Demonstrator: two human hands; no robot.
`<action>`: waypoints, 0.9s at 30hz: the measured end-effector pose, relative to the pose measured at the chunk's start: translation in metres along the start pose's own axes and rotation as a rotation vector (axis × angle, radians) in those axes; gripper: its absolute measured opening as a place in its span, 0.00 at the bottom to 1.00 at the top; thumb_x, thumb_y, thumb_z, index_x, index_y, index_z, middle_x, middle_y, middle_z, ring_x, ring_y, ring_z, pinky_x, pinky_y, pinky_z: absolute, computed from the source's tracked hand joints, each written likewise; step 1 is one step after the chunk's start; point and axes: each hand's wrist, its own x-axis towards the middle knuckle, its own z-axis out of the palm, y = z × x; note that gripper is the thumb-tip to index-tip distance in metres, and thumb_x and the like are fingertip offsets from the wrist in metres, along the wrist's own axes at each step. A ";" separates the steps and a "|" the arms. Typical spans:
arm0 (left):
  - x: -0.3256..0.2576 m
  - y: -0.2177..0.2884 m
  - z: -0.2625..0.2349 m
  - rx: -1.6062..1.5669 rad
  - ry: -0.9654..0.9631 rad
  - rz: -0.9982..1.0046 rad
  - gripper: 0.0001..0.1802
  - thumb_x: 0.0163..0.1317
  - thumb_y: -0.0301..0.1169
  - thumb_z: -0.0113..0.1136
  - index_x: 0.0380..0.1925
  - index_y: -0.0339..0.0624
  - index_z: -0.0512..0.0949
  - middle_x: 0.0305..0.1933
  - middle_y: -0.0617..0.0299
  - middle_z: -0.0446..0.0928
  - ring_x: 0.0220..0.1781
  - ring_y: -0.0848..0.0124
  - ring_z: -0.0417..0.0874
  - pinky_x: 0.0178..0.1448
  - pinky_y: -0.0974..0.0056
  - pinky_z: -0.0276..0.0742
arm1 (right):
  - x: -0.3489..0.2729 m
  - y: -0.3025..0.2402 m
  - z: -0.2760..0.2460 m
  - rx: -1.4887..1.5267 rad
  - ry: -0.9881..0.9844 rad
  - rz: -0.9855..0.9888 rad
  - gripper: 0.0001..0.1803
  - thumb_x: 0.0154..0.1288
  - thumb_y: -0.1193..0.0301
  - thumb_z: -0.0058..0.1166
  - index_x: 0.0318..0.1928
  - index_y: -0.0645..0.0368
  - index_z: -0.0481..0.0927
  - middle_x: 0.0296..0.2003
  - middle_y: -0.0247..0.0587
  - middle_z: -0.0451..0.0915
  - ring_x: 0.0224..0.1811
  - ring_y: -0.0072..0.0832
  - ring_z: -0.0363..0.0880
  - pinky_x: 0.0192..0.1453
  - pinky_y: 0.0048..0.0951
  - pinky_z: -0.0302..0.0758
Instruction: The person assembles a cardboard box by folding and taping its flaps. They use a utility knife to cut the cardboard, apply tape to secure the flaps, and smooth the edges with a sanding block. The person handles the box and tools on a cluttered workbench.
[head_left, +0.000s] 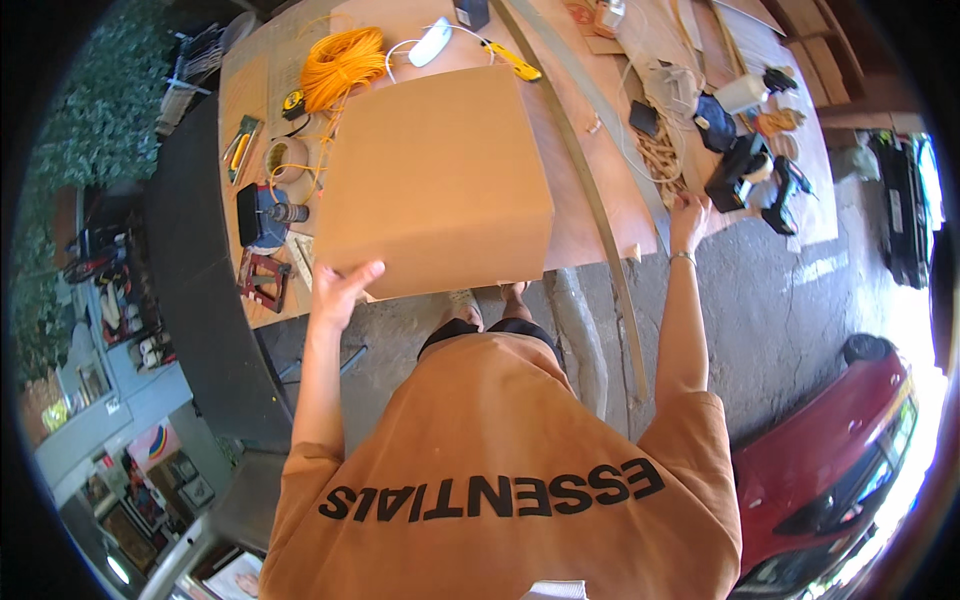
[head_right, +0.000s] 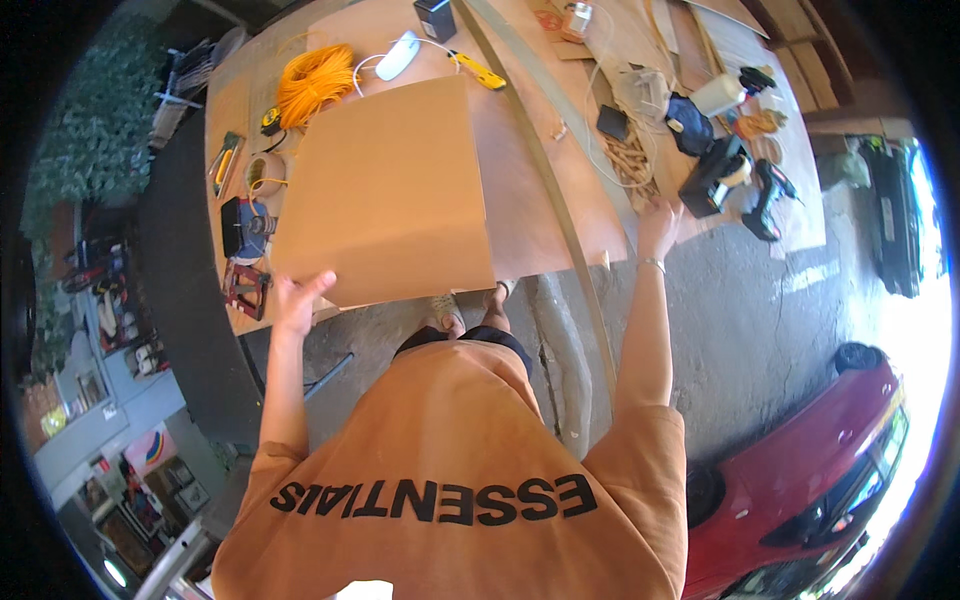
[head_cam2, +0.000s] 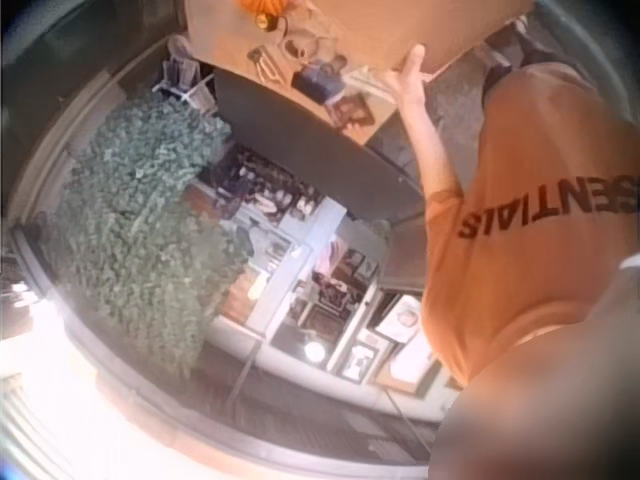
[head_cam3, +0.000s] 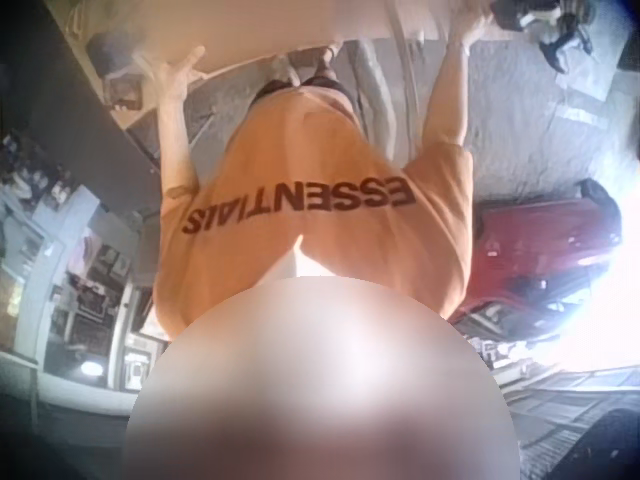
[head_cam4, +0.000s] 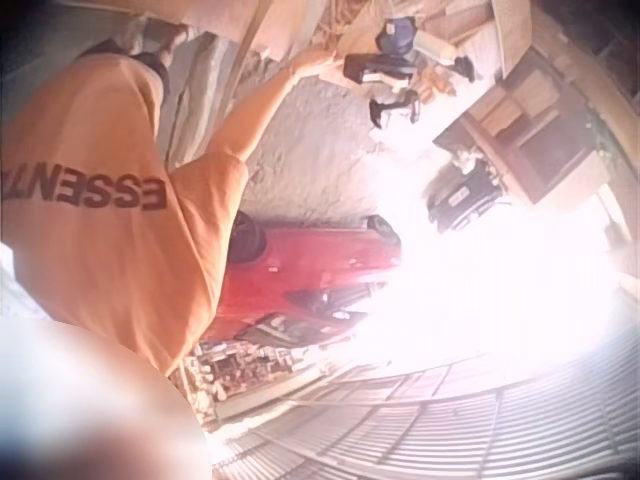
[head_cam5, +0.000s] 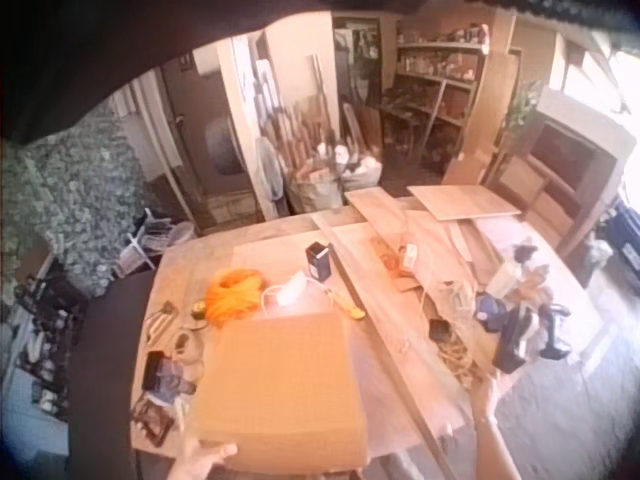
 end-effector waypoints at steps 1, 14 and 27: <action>0.009 0.015 0.004 -0.021 0.034 0.002 0.21 0.59 0.26 0.77 0.52 0.38 0.82 0.48 0.65 0.86 0.51 0.74 0.85 0.58 0.63 0.80 | 0.002 -0.002 0.000 0.001 0.041 -0.046 0.14 0.63 0.74 0.60 0.48 0.64 0.86 0.49 0.56 0.80 0.54 0.53 0.79 0.59 0.46 0.78; 0.060 0.060 0.014 -0.177 0.142 -0.063 0.26 0.62 0.28 0.76 0.60 0.38 0.79 0.56 0.61 0.85 0.57 0.70 0.85 0.63 0.61 0.78 | -0.035 -0.238 -0.107 1.149 -0.548 -0.047 0.18 0.81 0.67 0.51 0.61 0.68 0.77 0.52 0.45 0.84 0.55 0.27 0.81 0.62 0.31 0.75; 0.039 0.114 0.025 -0.143 0.090 -0.144 0.25 0.57 0.25 0.75 0.55 0.32 0.80 0.50 0.58 0.86 0.50 0.71 0.86 0.55 0.63 0.81 | -0.035 -0.345 -0.151 1.372 -0.845 0.323 0.18 0.72 0.78 0.60 0.60 0.68 0.77 0.50 0.40 0.86 0.50 0.21 0.84 0.56 0.26 0.80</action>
